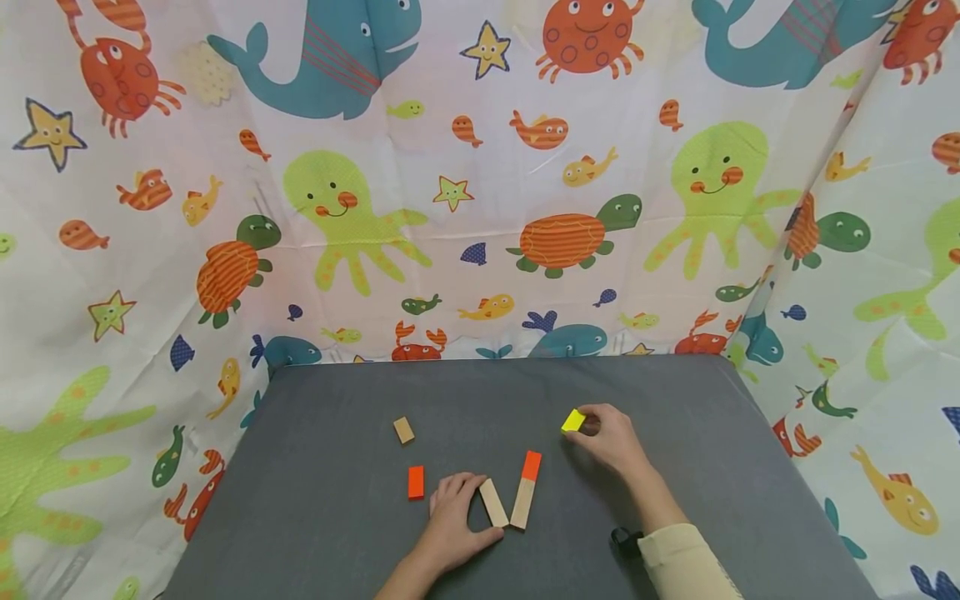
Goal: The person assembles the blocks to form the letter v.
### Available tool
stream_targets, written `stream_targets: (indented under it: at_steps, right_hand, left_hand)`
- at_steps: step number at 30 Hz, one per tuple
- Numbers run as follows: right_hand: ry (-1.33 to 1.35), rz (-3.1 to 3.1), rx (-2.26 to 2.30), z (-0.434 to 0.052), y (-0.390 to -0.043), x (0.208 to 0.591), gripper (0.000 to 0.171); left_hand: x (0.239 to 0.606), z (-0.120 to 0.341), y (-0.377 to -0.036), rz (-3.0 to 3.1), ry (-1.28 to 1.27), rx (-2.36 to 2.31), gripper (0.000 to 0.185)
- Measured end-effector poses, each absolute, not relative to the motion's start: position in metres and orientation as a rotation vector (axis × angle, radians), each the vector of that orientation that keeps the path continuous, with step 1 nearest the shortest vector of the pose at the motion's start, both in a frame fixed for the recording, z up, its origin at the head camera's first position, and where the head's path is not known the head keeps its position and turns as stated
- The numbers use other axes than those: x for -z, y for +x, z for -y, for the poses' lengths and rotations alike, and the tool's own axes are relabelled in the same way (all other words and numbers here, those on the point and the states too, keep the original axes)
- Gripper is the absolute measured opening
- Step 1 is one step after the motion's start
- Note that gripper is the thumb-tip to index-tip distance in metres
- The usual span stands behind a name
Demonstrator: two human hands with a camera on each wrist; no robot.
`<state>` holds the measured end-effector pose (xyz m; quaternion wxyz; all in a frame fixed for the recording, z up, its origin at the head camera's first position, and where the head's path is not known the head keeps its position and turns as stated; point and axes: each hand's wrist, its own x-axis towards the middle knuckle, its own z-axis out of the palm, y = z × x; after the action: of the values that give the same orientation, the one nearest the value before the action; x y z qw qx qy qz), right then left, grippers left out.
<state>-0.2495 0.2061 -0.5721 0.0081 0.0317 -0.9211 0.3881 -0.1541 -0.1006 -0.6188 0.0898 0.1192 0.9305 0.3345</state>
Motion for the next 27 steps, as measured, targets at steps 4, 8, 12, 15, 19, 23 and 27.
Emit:
stream_targets:
  at_steps: [4, 8, 12, 15, 19, 23, 27]
  right_hand:
    - [0.125, 2.881, -1.227, -0.202, -0.25, 0.572, 0.051]
    - [0.143, 2.888, -1.211, -0.198, -0.251, 0.574, 0.051]
    - [0.188, 2.879, -1.214, -0.195, -0.25, 0.577, 0.05]
    - [0.224, 2.867, -1.242, -0.193, -0.25, 0.578, 0.05]
    - [0.272, 2.854, -1.268, -0.19, -0.251, 0.58, 0.051]
    - [0.297, 2.835, -1.288, -0.186, -0.252, 0.582, 0.051]
    - [0.32, 2.823, -1.298, -0.182, -0.252, 0.582, 0.05]
  left_hand:
    - [0.617, 0.101, -0.155, -2.76, 0.354, -1.0, 0.082]
    - [0.617, 0.101, -0.155, -2.755, 0.348, -0.997, 0.082]
    - [0.619, 0.1, -0.155, -2.754, 0.344, -0.999, 0.082]
    - [0.62, 0.1, -0.155, -2.761, 0.343, -1.002, 0.082]
    - [0.621, 0.1, -0.155, -2.768, 0.343, -1.003, 0.082]
    - [0.621, 0.101, -0.155, -2.775, 0.342, -0.997, 0.082]
    - [0.62, 0.101, -0.154, -2.781, 0.342, -0.998, 0.082]
